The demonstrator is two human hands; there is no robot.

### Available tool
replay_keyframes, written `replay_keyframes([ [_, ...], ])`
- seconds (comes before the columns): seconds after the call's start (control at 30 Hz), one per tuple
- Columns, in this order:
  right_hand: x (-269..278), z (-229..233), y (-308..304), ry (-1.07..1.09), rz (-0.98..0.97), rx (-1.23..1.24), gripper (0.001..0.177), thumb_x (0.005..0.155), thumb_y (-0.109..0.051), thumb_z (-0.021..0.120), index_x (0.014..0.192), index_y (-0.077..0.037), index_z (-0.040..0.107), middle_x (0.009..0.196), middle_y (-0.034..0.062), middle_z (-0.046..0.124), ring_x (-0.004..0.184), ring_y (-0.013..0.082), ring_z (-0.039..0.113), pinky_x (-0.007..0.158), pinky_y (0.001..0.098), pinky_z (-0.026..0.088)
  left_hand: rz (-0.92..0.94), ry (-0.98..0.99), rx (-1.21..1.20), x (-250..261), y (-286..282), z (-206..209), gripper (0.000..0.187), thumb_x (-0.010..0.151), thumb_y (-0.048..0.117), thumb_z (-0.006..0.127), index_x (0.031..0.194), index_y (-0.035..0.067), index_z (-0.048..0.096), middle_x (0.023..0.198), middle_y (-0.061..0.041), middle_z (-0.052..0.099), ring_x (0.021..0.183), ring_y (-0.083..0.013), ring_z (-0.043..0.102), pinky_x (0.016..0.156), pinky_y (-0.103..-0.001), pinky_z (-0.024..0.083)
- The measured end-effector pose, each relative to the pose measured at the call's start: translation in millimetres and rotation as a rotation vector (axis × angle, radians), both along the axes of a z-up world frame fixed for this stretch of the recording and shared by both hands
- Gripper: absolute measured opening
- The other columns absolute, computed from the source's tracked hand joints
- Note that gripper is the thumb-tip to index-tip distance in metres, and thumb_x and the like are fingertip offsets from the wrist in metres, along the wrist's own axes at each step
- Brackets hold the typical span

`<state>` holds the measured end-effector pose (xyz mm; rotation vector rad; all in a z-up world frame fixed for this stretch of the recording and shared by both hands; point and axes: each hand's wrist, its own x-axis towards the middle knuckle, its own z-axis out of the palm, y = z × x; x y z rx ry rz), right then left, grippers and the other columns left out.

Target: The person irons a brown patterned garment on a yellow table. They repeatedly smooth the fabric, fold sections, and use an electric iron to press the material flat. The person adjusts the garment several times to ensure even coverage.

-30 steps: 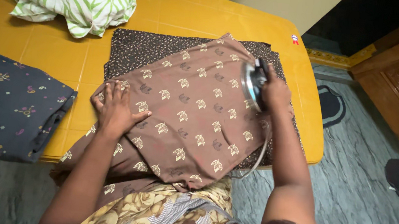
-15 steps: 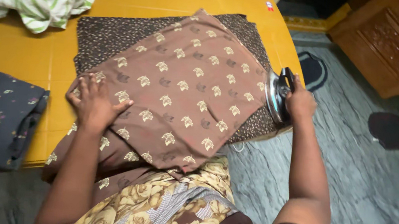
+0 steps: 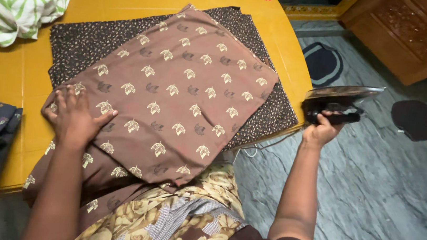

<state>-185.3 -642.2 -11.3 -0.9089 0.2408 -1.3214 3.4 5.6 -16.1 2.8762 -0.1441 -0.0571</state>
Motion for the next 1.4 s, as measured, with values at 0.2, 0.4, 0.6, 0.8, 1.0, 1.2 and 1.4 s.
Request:
replay_keyframes([
  [0.2, 29, -24, 8, 0.118, -0.039, -0.129, 0.051, 0.071, 0.026, 0.054, 0.112, -0.003, 0.058, 0.1, 0.0063, 0.061, 0.094, 0.0204, 0.06, 0.09, 0.0336, 0.053, -0.005, -0.063, -0.041, 2, 1, -6, 0.117, 0.069, 0.083, 0.064, 0.158, 0.011, 0.037, 0.169, -0.017, 0.022, 0.155, -0.0383, 0.014, 0.112, -0.074, 0.011],
  [0.4, 66, -26, 4, 0.292, 0.111, -0.313, 0.053, 0.076, 0.023, 0.057, 0.124, 0.0, 0.059, 0.119, 0.0075, 0.064, 0.113, 0.0231, 0.064, 0.106, 0.0357, 0.051, -0.009, -0.078, -0.01, 2, 2, -8, 0.117, 0.072, 0.086, 0.061, 0.158, 0.01, 0.037, 0.168, -0.018, 0.025, 0.154, -0.0405, 0.017, 0.113, -0.076, 0.011],
  [0.6, 77, -15, -5, 0.427, 0.23, -0.112, 0.057, 0.075, 0.017, 0.067, 0.128, -0.001, 0.059, 0.123, 0.0112, 0.066, 0.111, 0.0278, 0.066, 0.101, 0.0395, 0.055, -0.056, -0.102, -0.035, -3, -1, 4, 0.107, 0.077, 0.08, 0.063, 0.156, 0.011, 0.042, 0.165, -0.019, 0.031, 0.153, -0.0426, 0.021, 0.113, -0.074, 0.015],
  [0.8, 59, 8, 9, 0.261, 0.32, -0.424, 0.082, 0.078, 0.02, 0.078, 0.15, -0.004, 0.047, 0.136, 0.0104, 0.058, 0.117, 0.0244, 0.056, 0.111, 0.0402, 0.05, -0.153, -0.181, -0.211, -35, 21, 16, 0.089, 0.08, 0.064, 0.074, 0.146, 0.009, 0.054, 0.158, -0.018, 0.043, 0.149, -0.0387, 0.034, 0.118, -0.059, 0.025],
  [1.0, 22, 27, 29, 0.519, 0.085, -0.509, 0.096, 0.084, 0.016, 0.086, 0.159, -0.015, 0.036, 0.142, 0.0062, 0.048, 0.136, 0.0229, 0.049, 0.121, 0.0414, 0.046, -0.001, -0.294, -0.289, -85, 64, 24, 0.079, 0.079, 0.037, 0.086, 0.144, 0.004, 0.057, 0.149, -0.022, 0.051, 0.135, -0.0408, 0.047, 0.111, -0.047, 0.04],
  [1.2, 1, 10, 48, 0.595, -0.073, -0.379, 0.088, 0.081, 0.015, 0.079, 0.153, -0.016, 0.038, 0.13, 0.0044, 0.043, 0.122, 0.0179, 0.049, 0.11, 0.0367, 0.05, 0.121, -0.228, -0.299, -92, 69, 28, 0.072, 0.081, 0.03, 0.085, 0.142, 0.004, 0.057, 0.121, -0.018, 0.067, 0.115, -0.0386, 0.06, 0.101, -0.046, 0.047],
  [1.4, -18, -21, 92, 0.713, 0.207, -0.546, 0.02, 0.094, 0.004, 0.073, 0.109, -0.004, 0.063, 0.1, -0.0005, 0.064, 0.091, 0.0104, 0.059, 0.085, 0.0255, 0.051, 0.158, -0.194, -0.205, -83, 48, 33, 0.088, 0.079, 0.037, 0.086, 0.149, 0.003, 0.046, 0.128, -0.02, 0.064, 0.117, -0.0398, 0.058, 0.097, -0.048, 0.047],
])
